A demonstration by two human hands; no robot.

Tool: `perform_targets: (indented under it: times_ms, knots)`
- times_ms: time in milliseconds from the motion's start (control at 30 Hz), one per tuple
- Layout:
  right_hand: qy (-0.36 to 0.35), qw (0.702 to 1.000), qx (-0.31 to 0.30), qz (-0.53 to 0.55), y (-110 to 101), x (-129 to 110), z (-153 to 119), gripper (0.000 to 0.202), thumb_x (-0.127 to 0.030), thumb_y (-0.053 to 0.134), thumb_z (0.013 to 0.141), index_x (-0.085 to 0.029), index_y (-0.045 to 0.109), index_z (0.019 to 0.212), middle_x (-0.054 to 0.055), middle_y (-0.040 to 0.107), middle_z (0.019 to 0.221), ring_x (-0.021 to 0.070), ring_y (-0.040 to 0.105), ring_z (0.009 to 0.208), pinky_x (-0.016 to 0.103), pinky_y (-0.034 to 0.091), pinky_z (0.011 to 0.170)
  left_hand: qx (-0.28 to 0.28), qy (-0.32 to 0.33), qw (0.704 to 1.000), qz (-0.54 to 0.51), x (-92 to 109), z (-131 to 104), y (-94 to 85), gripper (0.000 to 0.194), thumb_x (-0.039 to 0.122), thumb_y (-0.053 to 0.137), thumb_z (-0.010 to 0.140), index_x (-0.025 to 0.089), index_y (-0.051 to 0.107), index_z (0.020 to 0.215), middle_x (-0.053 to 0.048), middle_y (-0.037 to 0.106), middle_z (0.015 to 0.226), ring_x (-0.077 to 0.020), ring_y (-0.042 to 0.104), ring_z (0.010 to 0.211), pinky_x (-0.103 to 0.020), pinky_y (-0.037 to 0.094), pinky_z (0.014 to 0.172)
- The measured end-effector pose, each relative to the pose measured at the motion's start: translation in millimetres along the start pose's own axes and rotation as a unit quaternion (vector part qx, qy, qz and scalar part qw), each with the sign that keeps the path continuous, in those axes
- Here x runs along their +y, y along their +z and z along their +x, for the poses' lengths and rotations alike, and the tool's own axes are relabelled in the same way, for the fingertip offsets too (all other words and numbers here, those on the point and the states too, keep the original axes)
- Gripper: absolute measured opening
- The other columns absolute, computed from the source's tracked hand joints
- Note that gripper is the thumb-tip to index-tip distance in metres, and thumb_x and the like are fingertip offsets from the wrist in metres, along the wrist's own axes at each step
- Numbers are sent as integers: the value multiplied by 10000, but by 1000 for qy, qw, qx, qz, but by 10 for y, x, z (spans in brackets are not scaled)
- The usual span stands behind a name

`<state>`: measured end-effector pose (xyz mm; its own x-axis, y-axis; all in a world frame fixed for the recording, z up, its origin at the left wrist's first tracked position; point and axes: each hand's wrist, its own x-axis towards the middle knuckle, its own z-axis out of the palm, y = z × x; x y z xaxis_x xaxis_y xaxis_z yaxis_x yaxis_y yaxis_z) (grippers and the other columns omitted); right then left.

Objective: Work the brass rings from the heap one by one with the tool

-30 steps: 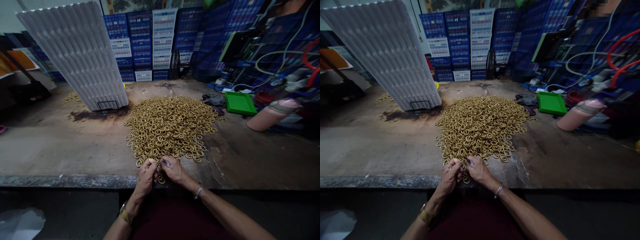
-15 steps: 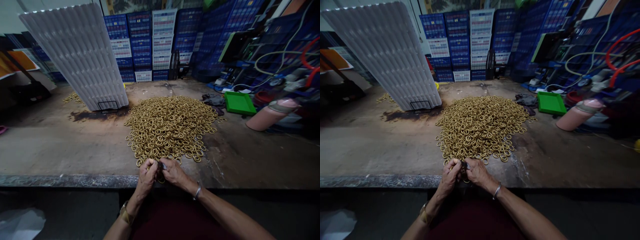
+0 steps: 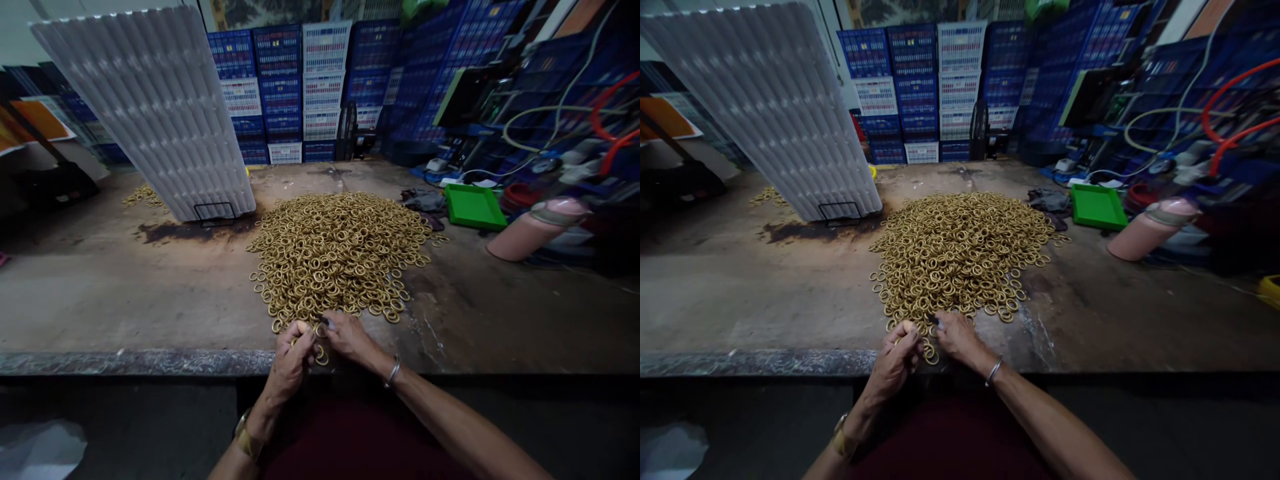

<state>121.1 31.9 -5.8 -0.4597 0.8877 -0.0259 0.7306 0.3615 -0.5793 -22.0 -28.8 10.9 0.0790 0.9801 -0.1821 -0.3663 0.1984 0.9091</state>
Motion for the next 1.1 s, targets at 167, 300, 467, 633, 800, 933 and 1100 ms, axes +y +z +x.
perform_targets:
  times_ms: [167, 300, 467, 633, 800, 933, 1100]
  knots:
    - [38, 997, 66, -15, -61, 114, -12, 107, -167, 442, 757, -187, 538, 714, 4, 522, 601, 119, 423, 547, 234, 244, 531, 3, -19, 991, -136, 173, 9, -10, 305, 403, 622, 711, 177, 422, 669, 43, 528, 616, -39, 392, 407, -159, 271, 367]
    - [33, 997, 65, -11, -2, 102, -61, 108, -248, 454, 803, -196, 543, 772, 6, 559, 660, 127, 474, 598, 230, 273, 562, 39, -25, 984, -174, 143, 79, -105, 273, 361, 636, 700, 163, 448, 711, -6, 594, 750, -42, 430, 455, -161, 290, 380]
    - [36, 997, 36, -62, 85, 28, -100, 134, -289, 532, 780, -204, 540, 883, 36, 616, 832, 161, 547, 749, 242, 307, 621, 34, -27, 982, -182, 76, 64, -171, 228, 331, 624, 710, 170, 473, 767, -2, 592, 733, -48, 435, 455, -159, 293, 375]
    - [30, 995, 39, -86, 103, -8, -83, 131, -259, 514, 777, -213, 537, 897, 31, 608, 909, 166, 551, 822, 243, 317, 644, 10, -63, 974, -218, 52, 47, -217, 251, 279, 645, 694, 176, 538, 896, 3, 580, 735, -60, 474, 498, -157, 322, 396]
    - [32, 993, 75, -87, 165, 36, -89, 134, -241, 518, 754, -210, 517, 884, 22, 596, 883, 158, 540, 785, 245, 301, 622, 29, -95, 959, -267, -23, 58, -260, 199, 263, 685, 652, 153, 593, 789, -22, 608, 741, -83, 525, 567, -169, 381, 452]
    - [44, 994, 81, -63, 180, 72, -65, 137, -182, 507, 721, -206, 532, 854, 3, 602, 771, 138, 525, 686, 241, 280, 580, 54, -97, 962, -250, -75, 64, -235, 215, 256, 722, 600, 149, 572, 710, -19, 613, 721, -88, 532, 580, -157, 370, 435]
    - [94, 979, 103, 148, 48, 20, -25, 52, -134, 499, 658, -172, 527, 678, -32, 521, 610, 93, 448, 586, 191, 301, 529, 53, -26, 992, -109, -113, 40, -119, 254, 378, 668, 657, 173, 532, 720, 52, 493, 581, -48, 400, 430, -145, 248, 355]
